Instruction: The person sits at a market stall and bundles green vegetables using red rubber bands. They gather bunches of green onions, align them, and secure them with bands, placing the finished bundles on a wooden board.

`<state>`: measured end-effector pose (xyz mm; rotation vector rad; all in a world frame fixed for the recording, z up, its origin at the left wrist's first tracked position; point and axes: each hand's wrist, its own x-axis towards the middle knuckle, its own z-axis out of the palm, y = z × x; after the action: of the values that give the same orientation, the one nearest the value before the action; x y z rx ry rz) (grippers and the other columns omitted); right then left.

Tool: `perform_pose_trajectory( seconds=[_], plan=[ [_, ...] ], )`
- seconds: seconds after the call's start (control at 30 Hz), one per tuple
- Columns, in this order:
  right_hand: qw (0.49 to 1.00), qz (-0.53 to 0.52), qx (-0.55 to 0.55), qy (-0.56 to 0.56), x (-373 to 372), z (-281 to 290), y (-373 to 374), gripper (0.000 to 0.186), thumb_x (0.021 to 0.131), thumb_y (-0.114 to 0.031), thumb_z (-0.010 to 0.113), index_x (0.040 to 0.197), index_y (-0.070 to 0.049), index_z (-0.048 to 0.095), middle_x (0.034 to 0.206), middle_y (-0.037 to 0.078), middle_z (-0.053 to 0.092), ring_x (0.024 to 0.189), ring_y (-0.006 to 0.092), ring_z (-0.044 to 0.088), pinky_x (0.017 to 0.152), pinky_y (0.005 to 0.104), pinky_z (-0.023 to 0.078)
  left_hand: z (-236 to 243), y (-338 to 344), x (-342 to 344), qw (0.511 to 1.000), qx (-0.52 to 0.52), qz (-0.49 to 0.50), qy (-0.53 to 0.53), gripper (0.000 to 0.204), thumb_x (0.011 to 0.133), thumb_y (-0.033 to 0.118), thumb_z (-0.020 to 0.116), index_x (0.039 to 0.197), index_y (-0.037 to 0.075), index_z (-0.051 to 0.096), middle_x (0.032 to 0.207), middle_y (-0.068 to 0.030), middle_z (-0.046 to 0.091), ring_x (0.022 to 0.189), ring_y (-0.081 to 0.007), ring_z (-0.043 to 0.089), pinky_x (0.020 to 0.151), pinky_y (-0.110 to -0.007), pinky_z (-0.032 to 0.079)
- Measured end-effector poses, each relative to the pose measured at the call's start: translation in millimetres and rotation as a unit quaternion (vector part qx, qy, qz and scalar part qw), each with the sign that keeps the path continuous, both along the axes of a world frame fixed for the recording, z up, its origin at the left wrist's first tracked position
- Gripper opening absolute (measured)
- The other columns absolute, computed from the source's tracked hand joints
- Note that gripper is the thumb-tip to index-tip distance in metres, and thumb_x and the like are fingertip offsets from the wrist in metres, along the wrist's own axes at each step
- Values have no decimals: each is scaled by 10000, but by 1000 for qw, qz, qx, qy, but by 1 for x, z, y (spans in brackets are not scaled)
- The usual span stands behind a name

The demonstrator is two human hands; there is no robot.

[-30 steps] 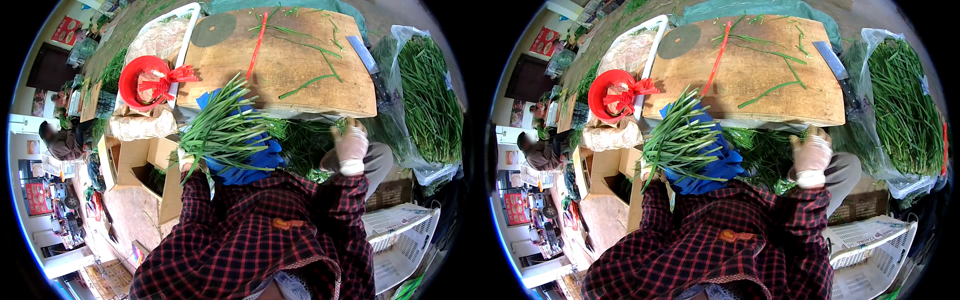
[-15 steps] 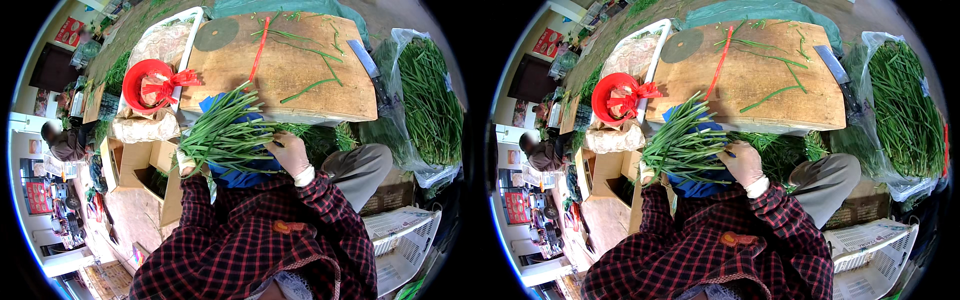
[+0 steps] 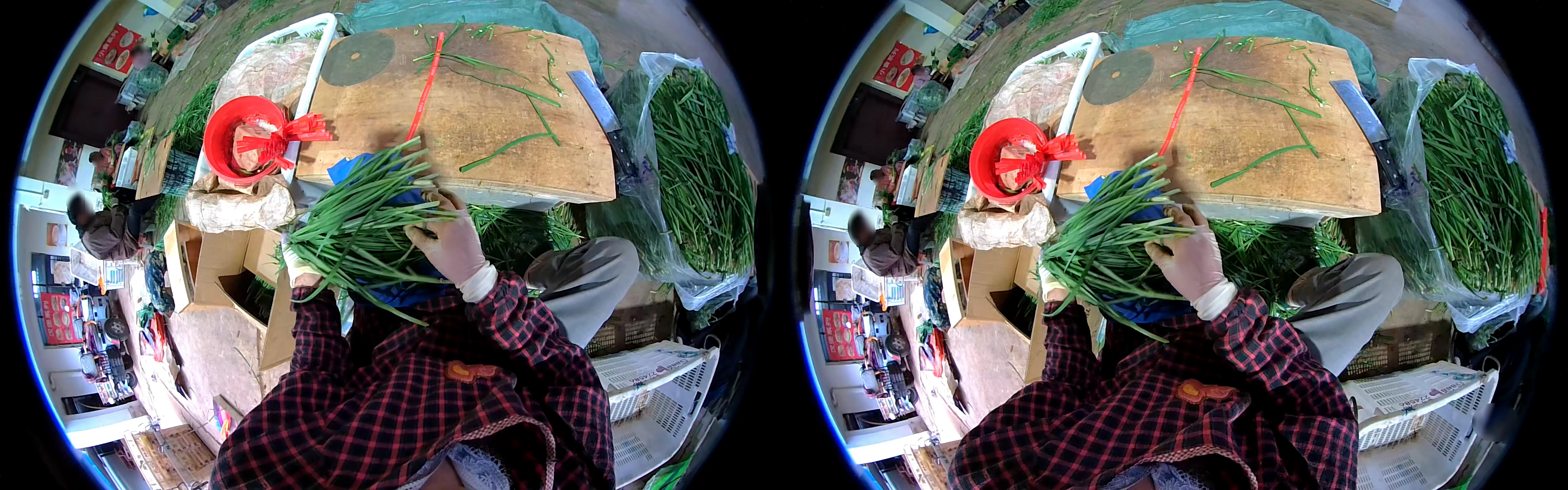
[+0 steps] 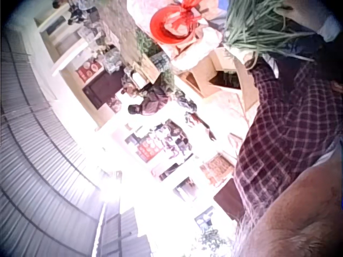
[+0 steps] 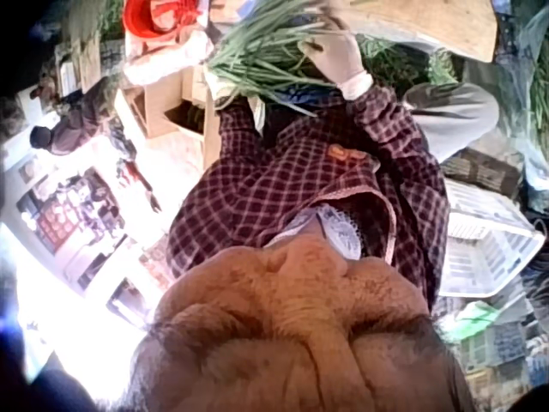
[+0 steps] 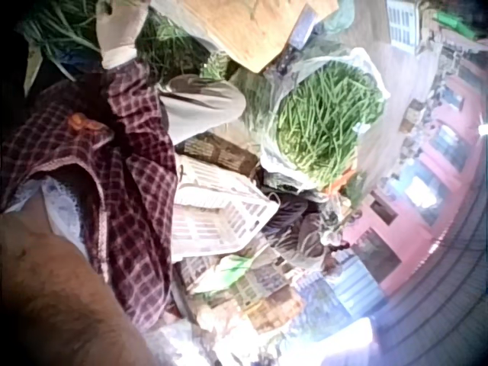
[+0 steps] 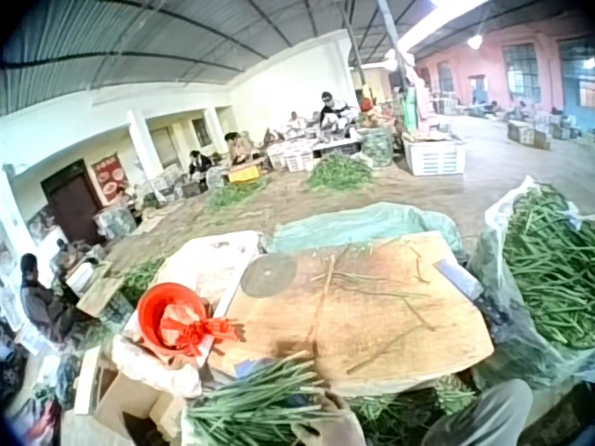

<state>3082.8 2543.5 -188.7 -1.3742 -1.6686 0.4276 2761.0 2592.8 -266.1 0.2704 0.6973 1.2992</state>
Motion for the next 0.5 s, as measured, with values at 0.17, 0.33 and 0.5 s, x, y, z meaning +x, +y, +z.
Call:
perform_pose_trajectory(
  seconds=[0.17, 0.33, 0.5],
  plan=[
    [929, 5, -138, 342, 2, 14, -26, 79, 771, -84, 653, 793, -9, 659, 1154, 128, 551, 1072, 262, 509, 915, 318, 389, -41, 0, -5, 985, -40, 21, 167, 494, 908, 421, 352, 1209, 70, 524, 1234, -118, 540, 1106, -296, 510, 963, -438, 388],
    [814, 5, -211, 542, 62, 22, -57, 177, 882, -143, 570, 915, 25, 611, 1099, 95, 569, 1058, 153, 491, 905, 296, 380, -31, -10, 8, 983, -6, 19, 183, 461, 920, 390, 327, 1192, 78, 531, 1213, -91, 556, 1088, -270, 521, 957, -411, 395],
    [897, -328, -88, -284, 135, 12, -49, 302, 753, -135, 685, 1019, -29, 589, 1123, 189, 535, 1047, 326, 495, 886, 409, 409, -40, -2, 8, 992, -1, 23, 124, 448, 922, 376, 337, 1182, 70, 536, 1201, -100, 562, 1076, -275, 528, 948, -416, 404]
  ],
)
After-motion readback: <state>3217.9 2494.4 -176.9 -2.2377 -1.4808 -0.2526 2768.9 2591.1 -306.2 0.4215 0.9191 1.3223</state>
